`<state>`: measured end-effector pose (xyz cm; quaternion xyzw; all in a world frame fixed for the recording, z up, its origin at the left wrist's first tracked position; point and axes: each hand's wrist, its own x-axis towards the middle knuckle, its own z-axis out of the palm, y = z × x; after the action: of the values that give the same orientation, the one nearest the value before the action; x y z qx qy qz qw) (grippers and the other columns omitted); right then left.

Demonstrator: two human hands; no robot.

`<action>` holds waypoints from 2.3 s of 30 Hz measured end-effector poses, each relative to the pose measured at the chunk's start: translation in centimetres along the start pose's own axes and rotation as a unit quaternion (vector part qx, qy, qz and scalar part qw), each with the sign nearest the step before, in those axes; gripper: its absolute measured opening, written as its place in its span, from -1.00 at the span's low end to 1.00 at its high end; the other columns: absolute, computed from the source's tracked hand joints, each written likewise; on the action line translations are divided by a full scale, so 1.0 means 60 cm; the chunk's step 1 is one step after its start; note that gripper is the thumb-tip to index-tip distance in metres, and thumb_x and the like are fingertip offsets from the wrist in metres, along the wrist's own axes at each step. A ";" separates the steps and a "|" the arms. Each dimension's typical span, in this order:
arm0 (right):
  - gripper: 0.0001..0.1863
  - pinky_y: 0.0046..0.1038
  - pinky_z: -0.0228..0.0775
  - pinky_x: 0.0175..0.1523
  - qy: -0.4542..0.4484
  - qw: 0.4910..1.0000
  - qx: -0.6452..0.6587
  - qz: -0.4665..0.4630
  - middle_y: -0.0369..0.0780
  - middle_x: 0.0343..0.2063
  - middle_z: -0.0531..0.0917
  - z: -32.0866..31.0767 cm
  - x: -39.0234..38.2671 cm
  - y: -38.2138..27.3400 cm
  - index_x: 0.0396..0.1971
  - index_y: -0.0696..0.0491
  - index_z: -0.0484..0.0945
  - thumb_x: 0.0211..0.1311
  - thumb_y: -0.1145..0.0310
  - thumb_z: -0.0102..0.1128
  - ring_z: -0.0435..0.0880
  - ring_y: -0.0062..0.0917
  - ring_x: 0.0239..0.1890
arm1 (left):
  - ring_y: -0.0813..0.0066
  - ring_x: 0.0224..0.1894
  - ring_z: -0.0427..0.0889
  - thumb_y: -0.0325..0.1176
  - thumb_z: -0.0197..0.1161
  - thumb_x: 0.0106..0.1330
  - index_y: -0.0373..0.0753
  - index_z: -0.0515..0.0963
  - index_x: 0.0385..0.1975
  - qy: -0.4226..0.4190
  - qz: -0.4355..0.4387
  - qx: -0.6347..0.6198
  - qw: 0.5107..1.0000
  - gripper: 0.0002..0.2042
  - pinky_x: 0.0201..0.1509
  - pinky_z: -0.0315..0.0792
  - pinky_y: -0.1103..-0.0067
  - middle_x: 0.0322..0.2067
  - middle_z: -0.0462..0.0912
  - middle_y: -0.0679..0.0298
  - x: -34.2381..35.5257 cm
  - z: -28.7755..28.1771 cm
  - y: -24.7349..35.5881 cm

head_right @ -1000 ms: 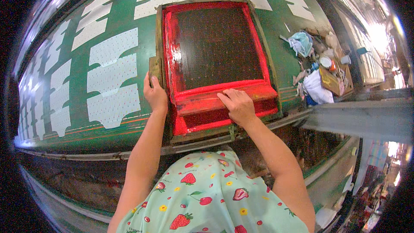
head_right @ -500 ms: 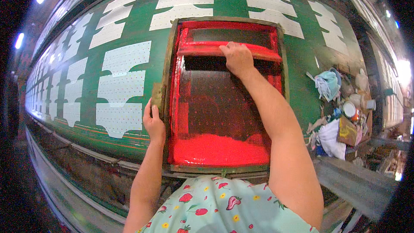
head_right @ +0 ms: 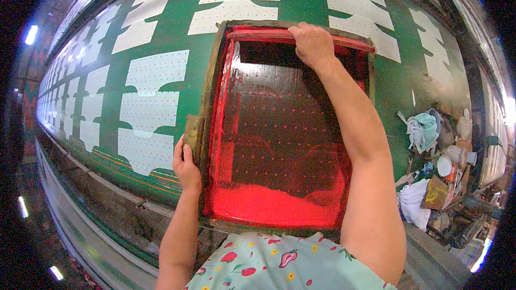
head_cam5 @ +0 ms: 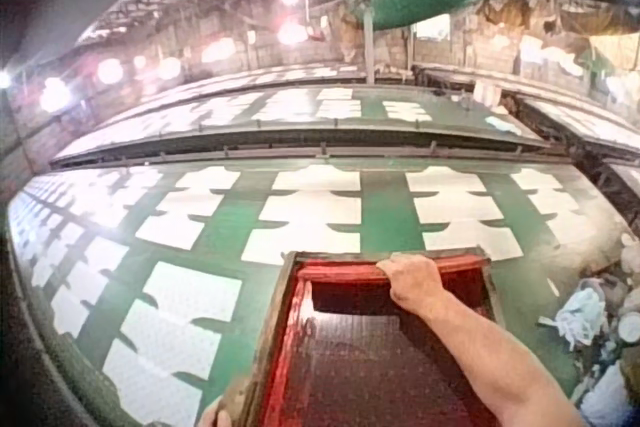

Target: The person performs screen printing by repeatedly placing a red-framed screen onto a green conveyor belt and using a squeegee to pull red ink across the mesh. The person moves the screen along the belt to align with successive white paper sheets and repeats the printing stroke.

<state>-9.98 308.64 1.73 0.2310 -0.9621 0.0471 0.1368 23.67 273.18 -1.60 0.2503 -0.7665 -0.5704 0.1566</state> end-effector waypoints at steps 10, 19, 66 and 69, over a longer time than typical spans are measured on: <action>-0.59 -0.02 0.70 0.19 -0.064 0.998 0.019 0.014 -0.11 -0.02 0.82 0.001 -0.005 0.024 0.08 -0.08 0.80 0.24 0.48 0.28 0.82 -0.09 0.09 | 0.33 0.29 0.65 -0.37 0.08 0.77 -0.44 0.57 0.41 -0.016 0.022 0.011 1.000 -0.61 0.46 0.47 0.40 0.28 0.72 0.10 -0.003 -0.002 0.011; -0.58 -0.01 0.73 0.20 -0.204 0.978 0.036 0.018 -0.11 0.01 0.88 -0.078 -0.091 -0.045 0.06 -0.17 0.85 0.21 0.40 0.29 0.86 -0.09 0.09 | 0.28 0.27 0.68 -0.38 0.06 0.76 -0.43 0.58 0.40 -0.012 0.067 0.038 0.997 -0.62 0.45 0.48 0.39 0.26 0.73 0.06 0.000 -0.001 0.001; -0.45 -0.45 0.43 0.05 0.122 0.630 0.478 0.600 -0.40 -0.22 0.73 -0.251 -0.900 -0.207 -0.15 0.19 0.78 0.76 -0.06 0.15 0.57 -0.67 -0.14 | 0.36 -0.19 0.76 -0.36 0.61 0.36 -0.37 0.72 0.06 -0.076 -0.092 -0.079 0.990 -0.64 -0.06 0.63 0.39 -0.12 0.81 0.20 0.027 -0.011 -0.009; -0.39 -0.45 0.15 -0.29 0.196 0.658 0.473 0.552 -0.52 -0.52 0.42 -0.337 -0.869 -0.228 -0.55 0.02 0.51 0.76 -0.06 0.15 0.27 -0.74 -0.41 | 0.31 -0.19 0.79 -0.41 0.57 0.40 -0.36 0.68 0.13 -0.103 -0.116 -0.165 0.974 -0.64 -0.08 0.68 0.35 -0.08 0.80 0.19 0.026 -0.029 0.011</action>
<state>45.77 322.10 6.65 -0.3240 -0.7119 0.6065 0.1430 23.17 271.10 -0.53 0.2480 -0.6395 -0.7261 0.0490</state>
